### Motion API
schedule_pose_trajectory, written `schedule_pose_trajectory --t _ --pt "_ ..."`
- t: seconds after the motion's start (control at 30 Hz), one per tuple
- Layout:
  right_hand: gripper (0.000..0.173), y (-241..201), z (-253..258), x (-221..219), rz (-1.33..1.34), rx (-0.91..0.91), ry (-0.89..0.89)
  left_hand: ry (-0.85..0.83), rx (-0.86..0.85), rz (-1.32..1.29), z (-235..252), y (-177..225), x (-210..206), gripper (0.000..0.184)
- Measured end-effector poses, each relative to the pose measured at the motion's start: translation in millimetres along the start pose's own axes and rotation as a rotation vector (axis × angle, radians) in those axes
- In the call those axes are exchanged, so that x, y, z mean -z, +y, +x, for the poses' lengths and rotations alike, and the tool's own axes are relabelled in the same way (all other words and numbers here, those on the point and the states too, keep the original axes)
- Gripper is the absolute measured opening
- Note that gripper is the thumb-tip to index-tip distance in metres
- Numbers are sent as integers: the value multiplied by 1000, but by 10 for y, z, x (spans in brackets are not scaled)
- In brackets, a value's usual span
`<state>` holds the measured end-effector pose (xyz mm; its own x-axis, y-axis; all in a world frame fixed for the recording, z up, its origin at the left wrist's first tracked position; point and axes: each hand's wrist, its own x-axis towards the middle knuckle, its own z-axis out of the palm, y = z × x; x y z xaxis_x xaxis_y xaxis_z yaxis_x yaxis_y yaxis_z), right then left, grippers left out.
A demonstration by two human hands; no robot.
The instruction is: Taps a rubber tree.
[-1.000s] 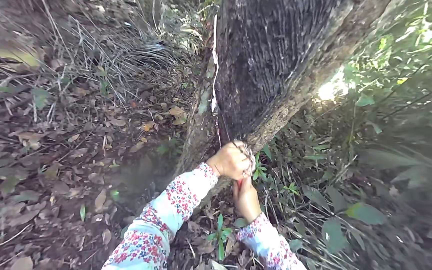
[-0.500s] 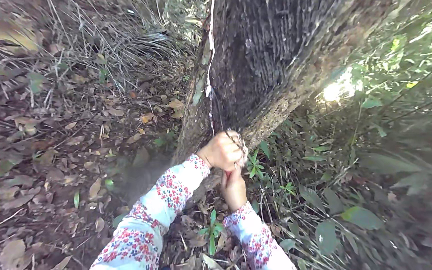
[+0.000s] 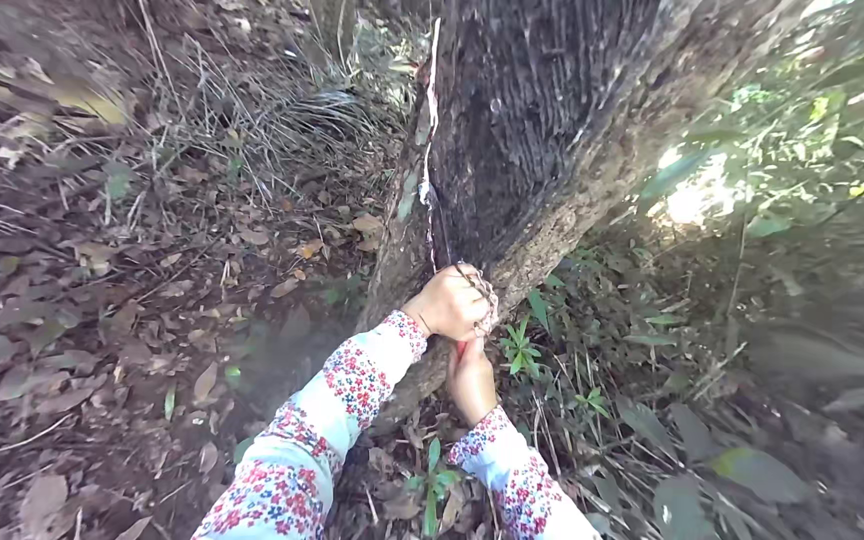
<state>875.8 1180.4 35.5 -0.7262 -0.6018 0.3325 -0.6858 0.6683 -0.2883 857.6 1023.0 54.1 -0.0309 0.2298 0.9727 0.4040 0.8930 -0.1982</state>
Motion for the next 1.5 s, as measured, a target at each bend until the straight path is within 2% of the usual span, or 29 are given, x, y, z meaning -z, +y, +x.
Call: schedule_pose_trajectory --t 0.07,0.13,0.23,0.37,0.47,0.57,0.63,0.73,0.83,0.9,1.0,1.07,1.13,1.23,1.3,1.37,1.43,1.5 --pt "41 4 45 3 -6 -32 -41 9 12 -5 -3 -28 -28 46" --pt "42 198 -125 -109 -17 -56 -88 -14 60 -30 -180 230 -88 45" --pt "38 394 -344 -255 31 25 -12 -67 68 -36 -266 439 -94 43" --pt "38 443 -26 -261 57 43 -38 -57 30 44 -212 246 -184 40" --pt "34 724 22 -429 22 21 -133 -69 29 97 -400 373 -368 35" --pt "37 684 2 -428 55 31 -121 -115 52 84 -346 386 -313 36" --pt "38 672 84 -413 52 27 -141 -63 85 90 -347 346 -365 40" --pt "35 955 -36 -551 38 -23 -265 -142 123 53 -566 599 -504 34" --pt "33 991 -116 -577 98 47 -187 -173 136 27 -523 643 -461 33" --pt "34 912 -19 -526 117 83 -140 -106 140 55 -454 544 -469 37" --pt "34 1138 -159 -606 84 14 -246 -135 188 23 -638 776 -616 36" --pt "34 1261 -268 -641 90 22 -246 -159 196 26 -669 895 -652 33" --pt "34 1220 -310 -622 106 36 -205 -209 197 22 -611 889 -578 31" --pt "34 1202 -153 -547 62 2 -248 -128 201 97 -592 808 -676 34" --pt "34 1433 -289 -611 23 -24 -349 -218 224 59 -756 1034 -772 32" --pt "31 1572 -428 -659 52 25 -313 -273 233 31 -771 1160 -775 28" --pt "33 1459 -449 -629 92 24 -262 -259 233 46 -690 1110 -694 28" --pt "37 1276 -301 -576 100 -31 -306 -230 227 74 -653 962 -657 31"
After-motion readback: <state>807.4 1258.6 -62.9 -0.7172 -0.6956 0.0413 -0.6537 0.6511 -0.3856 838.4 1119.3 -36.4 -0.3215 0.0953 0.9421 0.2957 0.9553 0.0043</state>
